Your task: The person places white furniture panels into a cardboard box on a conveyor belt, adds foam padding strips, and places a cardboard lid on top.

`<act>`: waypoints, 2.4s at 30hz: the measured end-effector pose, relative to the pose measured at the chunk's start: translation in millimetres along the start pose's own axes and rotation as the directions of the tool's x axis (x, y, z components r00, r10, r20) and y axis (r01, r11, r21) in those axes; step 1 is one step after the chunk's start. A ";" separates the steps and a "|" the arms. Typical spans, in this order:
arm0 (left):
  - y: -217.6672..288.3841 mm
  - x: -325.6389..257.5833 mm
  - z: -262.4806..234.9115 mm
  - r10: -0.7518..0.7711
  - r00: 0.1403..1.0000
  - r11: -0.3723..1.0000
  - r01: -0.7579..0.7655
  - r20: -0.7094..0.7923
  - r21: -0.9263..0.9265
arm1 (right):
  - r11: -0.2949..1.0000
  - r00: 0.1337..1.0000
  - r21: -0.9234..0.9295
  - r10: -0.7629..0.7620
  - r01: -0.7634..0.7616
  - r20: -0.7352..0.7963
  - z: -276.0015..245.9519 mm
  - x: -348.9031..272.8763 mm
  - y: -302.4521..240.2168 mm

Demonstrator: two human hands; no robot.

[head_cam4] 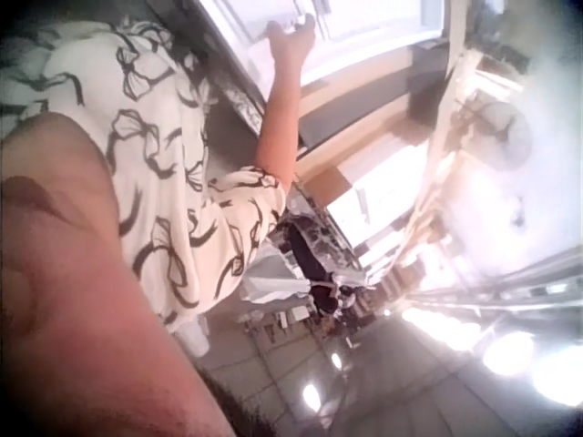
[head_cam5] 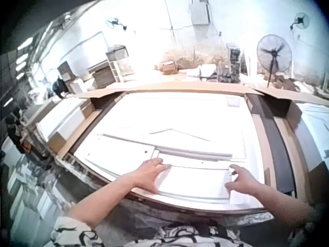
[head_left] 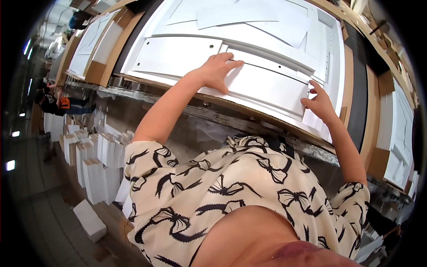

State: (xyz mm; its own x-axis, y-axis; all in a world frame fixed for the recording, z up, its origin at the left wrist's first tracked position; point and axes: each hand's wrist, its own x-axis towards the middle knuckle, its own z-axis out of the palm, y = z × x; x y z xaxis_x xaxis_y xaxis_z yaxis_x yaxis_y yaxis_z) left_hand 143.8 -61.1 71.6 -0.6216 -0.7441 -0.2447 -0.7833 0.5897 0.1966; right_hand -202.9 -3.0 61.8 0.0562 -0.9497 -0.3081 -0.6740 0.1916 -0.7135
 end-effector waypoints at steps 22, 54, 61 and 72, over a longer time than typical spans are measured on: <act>-9.2 9.0 -3.4 -0.259 0.965 0.962 0.254 -0.035 -0.099 | 0.757 0.897 -0.480 -0.381 0.443 0.225 13.0 47.6 -14.6; 32.8 -301.2 323.9 -0.665 0.745 0.490 0.376 -0.058 -0.786 | 0.977 0.920 0.213 -0.087 0.004 0.382 245.5 -123.9 -89.7; -26.8 -457.0 435.2 -0.930 0.258 -0.102 0.504 0.263 -0.857 | 0.923 0.752 -0.305 0.025 0.236 0.658 399.9 -94.5 8.1; 50.6 -423.3 568.2 -0.791 0.311 -0.334 0.503 0.527 -0.797 | 0.840 0.734 -0.489 0.483 -0.235 0.477 452.7 64.5 158.8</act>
State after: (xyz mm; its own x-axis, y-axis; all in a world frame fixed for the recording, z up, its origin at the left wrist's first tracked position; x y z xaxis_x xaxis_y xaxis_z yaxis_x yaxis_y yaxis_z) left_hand 366.1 462.0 -354.4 0.4249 -0.5321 -0.7323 -0.0500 -0.8215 0.5680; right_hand 27.2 78.3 -356.3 0.0672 -0.4863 -0.8712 -0.9394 0.2633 -0.2194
